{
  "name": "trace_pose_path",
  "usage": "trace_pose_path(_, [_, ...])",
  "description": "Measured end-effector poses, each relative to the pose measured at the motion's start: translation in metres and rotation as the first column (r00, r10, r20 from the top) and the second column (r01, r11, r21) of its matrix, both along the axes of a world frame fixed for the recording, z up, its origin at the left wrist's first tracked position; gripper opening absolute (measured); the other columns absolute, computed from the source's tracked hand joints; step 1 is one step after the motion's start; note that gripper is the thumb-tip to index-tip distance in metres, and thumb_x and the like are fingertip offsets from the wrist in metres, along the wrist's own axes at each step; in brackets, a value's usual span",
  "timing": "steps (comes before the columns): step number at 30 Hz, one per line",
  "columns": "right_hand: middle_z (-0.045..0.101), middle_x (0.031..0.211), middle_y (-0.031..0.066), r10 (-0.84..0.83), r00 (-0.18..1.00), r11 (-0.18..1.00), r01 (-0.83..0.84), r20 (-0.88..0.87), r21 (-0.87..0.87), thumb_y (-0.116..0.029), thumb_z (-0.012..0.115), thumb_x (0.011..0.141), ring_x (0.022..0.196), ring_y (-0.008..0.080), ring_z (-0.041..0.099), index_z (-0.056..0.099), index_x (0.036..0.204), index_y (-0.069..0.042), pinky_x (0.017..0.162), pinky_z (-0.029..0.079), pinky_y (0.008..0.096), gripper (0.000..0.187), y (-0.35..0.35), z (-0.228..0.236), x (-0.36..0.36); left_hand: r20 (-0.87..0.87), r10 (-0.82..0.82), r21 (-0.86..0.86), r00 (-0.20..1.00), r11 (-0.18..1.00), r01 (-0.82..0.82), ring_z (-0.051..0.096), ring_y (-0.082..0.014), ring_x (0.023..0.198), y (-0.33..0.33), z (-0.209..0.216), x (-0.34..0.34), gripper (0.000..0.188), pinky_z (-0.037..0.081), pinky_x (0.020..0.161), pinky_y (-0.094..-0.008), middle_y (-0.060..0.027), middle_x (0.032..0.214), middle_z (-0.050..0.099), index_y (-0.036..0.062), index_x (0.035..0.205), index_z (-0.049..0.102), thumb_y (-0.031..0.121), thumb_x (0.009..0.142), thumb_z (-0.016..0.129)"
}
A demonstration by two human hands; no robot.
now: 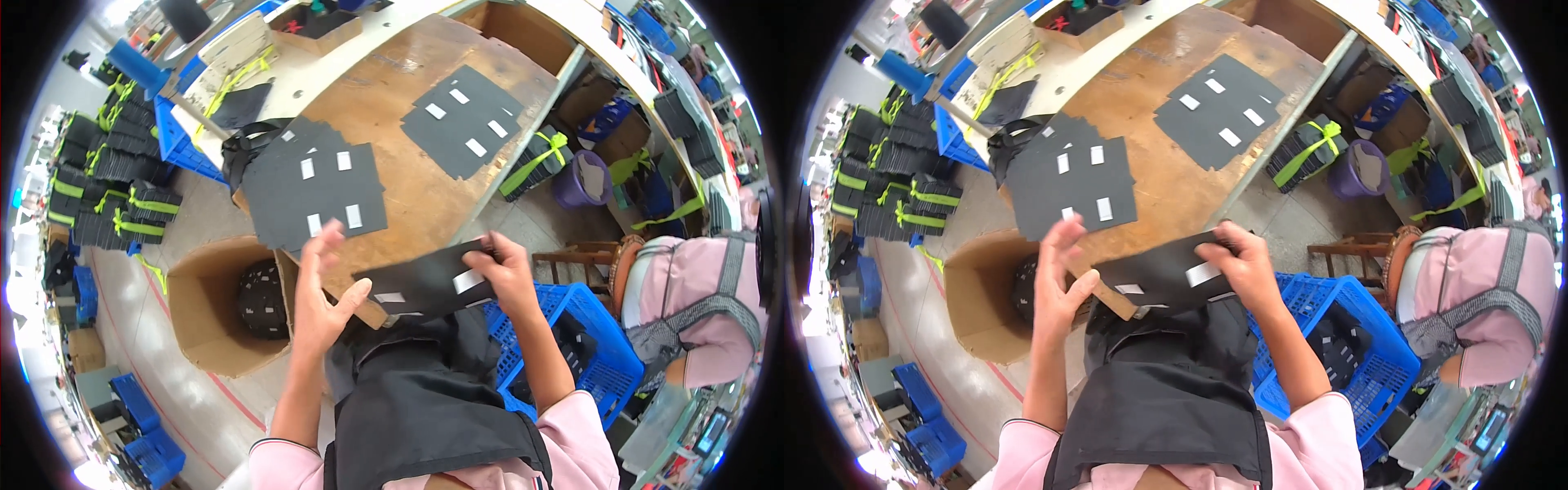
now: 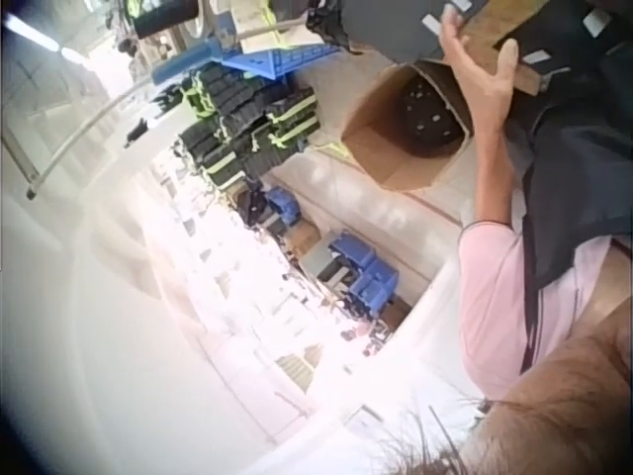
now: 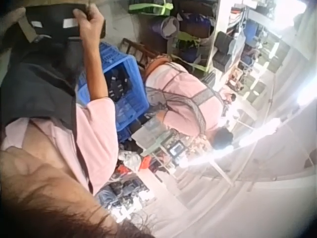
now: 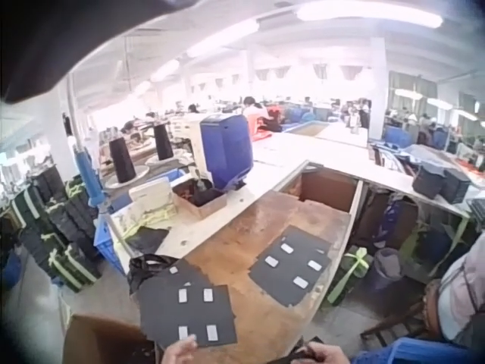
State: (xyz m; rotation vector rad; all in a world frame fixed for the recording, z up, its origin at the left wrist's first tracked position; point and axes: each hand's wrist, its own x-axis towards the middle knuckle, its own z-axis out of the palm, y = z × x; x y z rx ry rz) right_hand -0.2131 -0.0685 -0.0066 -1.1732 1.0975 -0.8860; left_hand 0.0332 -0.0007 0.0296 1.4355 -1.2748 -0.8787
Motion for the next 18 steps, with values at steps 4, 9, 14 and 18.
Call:
trace_pose_path(4, [0.045, 0.063, -0.0022, 0.299, 0.946, 0.95, -0.308, -0.129, -0.058, -0.006, 0.069, 0.075, 0.063, 0.0037, 0.039, 0.056, 0.078, 0.002, 0.053, 0.035, 0.0242, 0.015, -0.006, 0.03, 0.016, 0.552, -0.302, 0.085, 0.777, 0.948, 0.307, 0.043, -0.0332, 0.12, -0.022, 0.029, -0.021, 0.084, 0.033, 0.1, -0.0401, -0.0187, 0.13, 0.046, 0.0014, 0.132, 0.038, 0.036, 0.066, 0.077])
trace_pose_path(9, [0.055, 0.07, 0.0056, -0.107, 0.962, 0.897, -0.016, -0.252, -0.442, -0.008, 0.072, 0.073, 0.059, 0.0118, 0.053, 0.059, 0.088, -0.002, 0.054, 0.043, 0.0251, 0.021, 0.0, 0.024, 0.032, -0.344, -0.327, 0.538, 0.88, 0.7, 0.47, 0.062, -0.0175, 0.079, -0.023, 0.003, -0.04, 0.042, 0.048, 0.072, -0.0288, -0.0092, 0.091, 0.066, -0.0025, 0.103, 0.061, 0.023, 0.073, 0.075])
trace_pose_path(14, [0.057, 0.085, 0.011, -0.362, 0.871, 0.679, 0.001, -0.333, -0.734, -0.006, 0.072, 0.07, 0.066, 0.0228, 0.058, 0.057, 0.105, -0.005, 0.052, 0.047, 0.0284, 0.038, 0.025, 0.032, 0.01, -0.682, 0.113, 0.457, 0.722, 0.837, 0.301, 0.062, -0.0139, 0.079, -0.01, -0.009, -0.043, 0.026, 0.05, 0.073, -0.0263, -0.0083, 0.09, 0.066, -0.003, 0.095, 0.063, 0.006, 0.074, 0.074])
trace_pose_path(18, [0.057, 0.084, 0.0098, -0.236, 0.875, 0.74, -0.12, -0.422, -0.662, -0.005, 0.073, 0.067, 0.067, 0.0248, 0.059, 0.06, 0.101, -0.006, 0.055, 0.047, 0.0312, 0.036, 0.043, 0.026, 0.014, -0.671, 0.118, 0.434, 0.732, 0.863, 0.259, 0.062, -0.0138, 0.079, -0.009, -0.011, -0.045, 0.027, 0.05, 0.074, -0.0264, -0.0085, 0.091, 0.066, -0.0028, 0.098, 0.062, 0.006, 0.074, 0.073])
